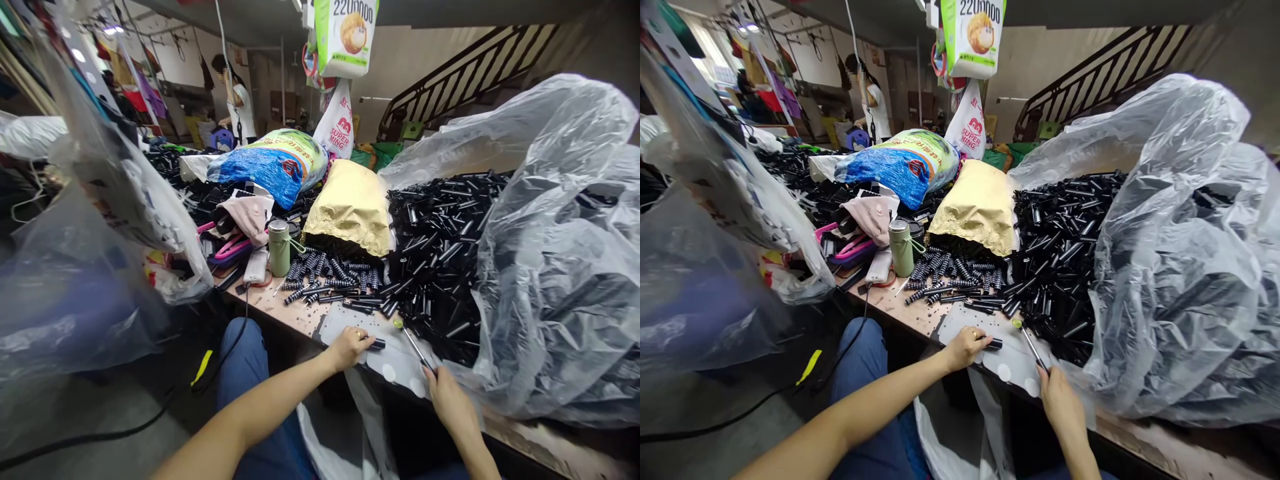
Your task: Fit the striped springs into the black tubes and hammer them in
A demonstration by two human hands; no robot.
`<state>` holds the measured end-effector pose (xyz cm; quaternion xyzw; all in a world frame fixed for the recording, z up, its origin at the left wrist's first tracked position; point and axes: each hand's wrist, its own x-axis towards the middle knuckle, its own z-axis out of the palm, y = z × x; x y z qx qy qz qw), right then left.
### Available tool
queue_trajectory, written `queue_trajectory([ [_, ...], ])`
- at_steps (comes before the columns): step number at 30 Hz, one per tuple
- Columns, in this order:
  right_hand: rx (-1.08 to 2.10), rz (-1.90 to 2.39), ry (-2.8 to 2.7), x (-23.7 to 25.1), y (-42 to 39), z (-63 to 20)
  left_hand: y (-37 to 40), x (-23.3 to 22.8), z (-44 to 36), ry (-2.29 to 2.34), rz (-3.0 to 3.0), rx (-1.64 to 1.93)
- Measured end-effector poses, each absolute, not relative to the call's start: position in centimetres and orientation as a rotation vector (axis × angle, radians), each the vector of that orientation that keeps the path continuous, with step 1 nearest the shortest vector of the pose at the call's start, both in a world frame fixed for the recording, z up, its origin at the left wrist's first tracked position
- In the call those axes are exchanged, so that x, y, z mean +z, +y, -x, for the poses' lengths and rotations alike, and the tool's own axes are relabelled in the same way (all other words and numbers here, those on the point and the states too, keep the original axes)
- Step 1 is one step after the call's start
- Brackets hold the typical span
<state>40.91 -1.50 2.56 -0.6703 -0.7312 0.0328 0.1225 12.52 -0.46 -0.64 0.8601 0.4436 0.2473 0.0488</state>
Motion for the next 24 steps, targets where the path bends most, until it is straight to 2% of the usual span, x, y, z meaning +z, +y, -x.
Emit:
queue_trajectory([
  [4,0.515,1.879,-1.99,4.1,-3.9,-39.0,-0.8,0.4,-12.3,1.44,-2.676,0.645],
  [7,0.634,1.83,-1.908,4.6,-6.6,-37.5,-1.2,0.9,-12.1,1.458,-2.663,0.606],
  [13,0.712,1.92,-1.916,6.8,-9.7,-35.2,-1.6,0.9,-11.8,1.481,-2.616,0.562],
  [19,0.429,2.091,-1.866,7.7,-10.6,-33.4,-2.0,1.1,-11.6,1.514,-2.604,0.524],
  [24,0.489,2.279,-2.041,8.5,-10.7,-32.7,-3.0,1.2,-13.5,1.579,-2.563,0.505],
])
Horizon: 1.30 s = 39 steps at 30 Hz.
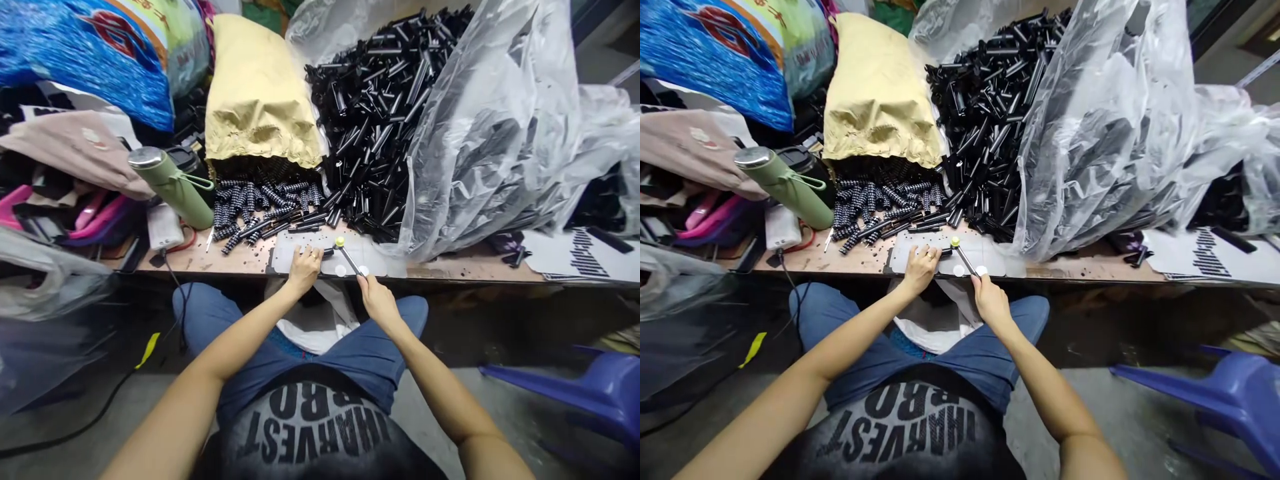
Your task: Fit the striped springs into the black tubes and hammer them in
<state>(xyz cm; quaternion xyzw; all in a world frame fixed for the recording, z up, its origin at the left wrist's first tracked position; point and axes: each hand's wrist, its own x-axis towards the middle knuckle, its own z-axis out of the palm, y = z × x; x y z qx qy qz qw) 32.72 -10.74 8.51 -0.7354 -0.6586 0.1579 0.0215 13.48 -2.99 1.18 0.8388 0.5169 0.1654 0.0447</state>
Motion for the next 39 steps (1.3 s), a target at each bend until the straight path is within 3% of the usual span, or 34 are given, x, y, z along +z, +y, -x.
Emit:
queue_trajectory([
  [7,0.44,1.846,-2.044,11.9,-11.1,-29.6,-5.1,0.5,-16.5,1.644,-2.531,0.458],
  [14,0.562,2.025,-2.334,9.7,-11.0,-28.7,-4.5,-0.1,-15.9,1.591,-2.539,0.459],
  [19,0.29,2.133,-2.159,10.7,-9.2,-32.2,-3.6,2.1,-15.5,1.65,-2.431,0.459],
  [25,0.028,2.319,-2.149,6.8,-6.2,-37.2,-7.0,4.3,-13.9,1.329,-2.555,0.502],
  [30,-0.154,2.05,-2.167,4.8,-3.3,-37.7,0.9,6.1,-11.7,1.78,-2.471,0.545],
  [35,0.035,1.647,-2.179,5.3,-0.1,-35.3,9.1,5.7,-11.2,1.758,-2.523,0.176],
  [39,0.219,1.48,-2.149,5.2,2.0,-33.8,10.4,5.2,-11.2,1.683,-2.544,0.156],
])
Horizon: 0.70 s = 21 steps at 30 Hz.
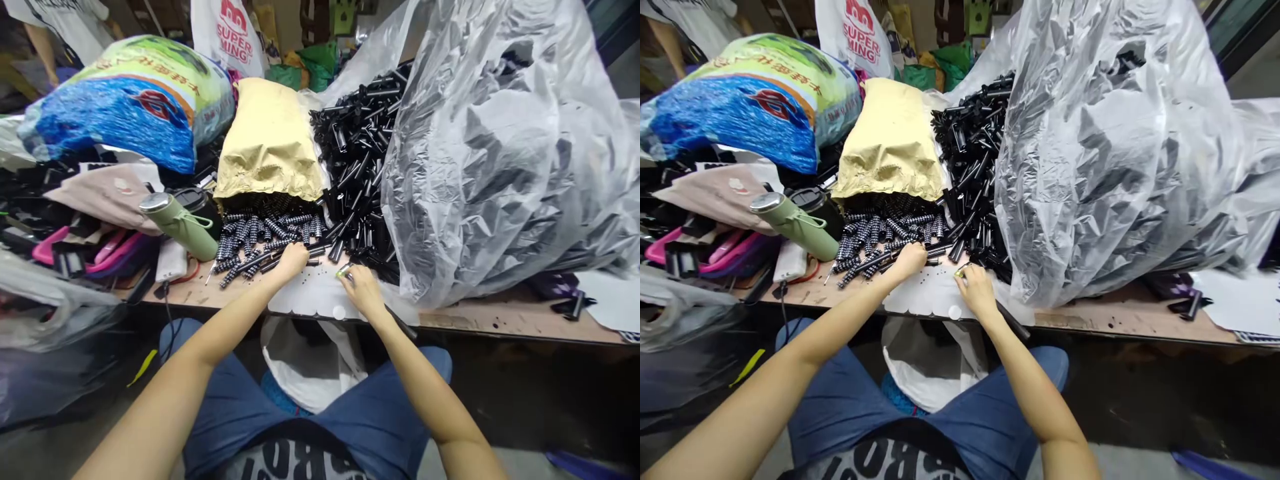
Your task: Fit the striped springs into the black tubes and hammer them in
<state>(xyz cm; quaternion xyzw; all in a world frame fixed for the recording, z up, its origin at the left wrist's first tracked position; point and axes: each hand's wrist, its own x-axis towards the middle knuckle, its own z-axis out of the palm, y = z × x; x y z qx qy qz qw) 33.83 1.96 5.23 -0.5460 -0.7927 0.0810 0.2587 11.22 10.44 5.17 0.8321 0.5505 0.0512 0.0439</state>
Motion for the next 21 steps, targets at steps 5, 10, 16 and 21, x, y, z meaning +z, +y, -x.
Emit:
queue_trajectory([
  [5,0.328,1.32,-2.068,6.5,4.5,-32.7,9.4,6.3,-11.3,1.462,-1.797,0.717],
  [10,0.424,1.213,-2.326,9.5,6.7,-31.5,5.9,7.4,-13.3,1.173,-1.214,0.903],
  [16,0.545,1.325,-2.418,9.7,5.4,-31.1,6.7,7.4,-12.3,1.459,-1.524,0.935],
  [21,0.654,1.401,-2.46,7.7,2.4,-30.4,13.7,7.7,-6.6,2.399,-1.811,0.757],
])
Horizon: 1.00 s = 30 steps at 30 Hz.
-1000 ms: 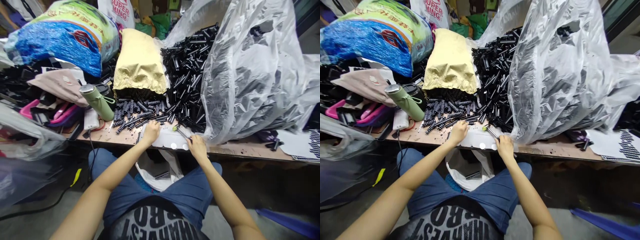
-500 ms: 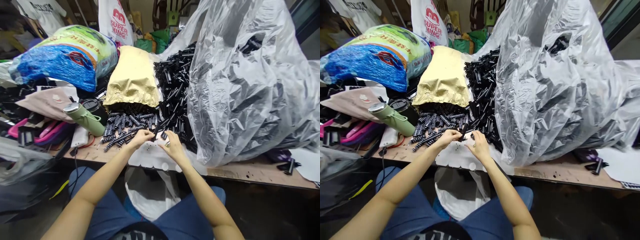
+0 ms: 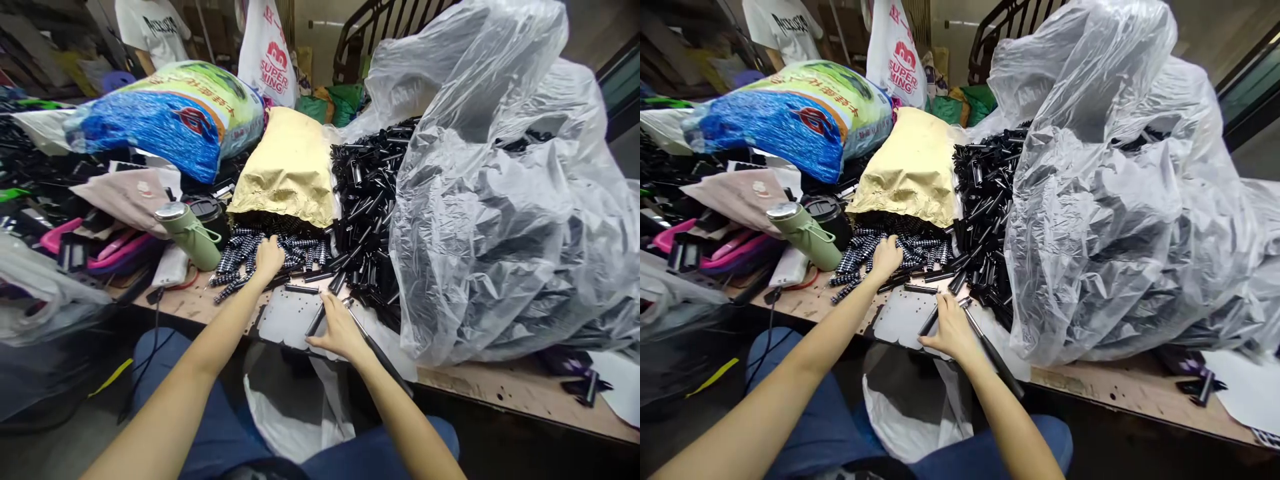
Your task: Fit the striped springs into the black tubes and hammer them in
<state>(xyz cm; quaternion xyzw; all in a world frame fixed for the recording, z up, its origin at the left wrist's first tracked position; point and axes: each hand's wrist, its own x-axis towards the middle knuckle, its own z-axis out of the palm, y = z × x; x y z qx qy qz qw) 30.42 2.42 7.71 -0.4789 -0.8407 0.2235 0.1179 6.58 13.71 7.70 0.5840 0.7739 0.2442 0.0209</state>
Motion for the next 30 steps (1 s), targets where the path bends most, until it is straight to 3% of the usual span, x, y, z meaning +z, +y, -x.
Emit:
queue_trajectory([
  [6,0.617,1.556,-2.433,6.2,0.9,-29.8,16.8,6.6,-3.2,1.776,-2.759,0.119],
  [14,0.579,1.7,-2.373,4.7,0.6,-29.1,17.1,7.1,-1.6,1.423,-2.999,0.185],
  [20,0.581,1.676,-2.315,4.4,-0.1,-31.3,15.0,9.2,-2.4,1.567,-2.519,0.749],
  [24,0.624,1.624,-2.255,3.8,-0.7,-35.4,11.2,10.1,-4.5,1.213,-1.661,1.373],
  [30,0.58,1.688,-2.22,3.9,0.4,-37.7,7.1,9.3,-8.2,0.819,-0.728,1.386],
])
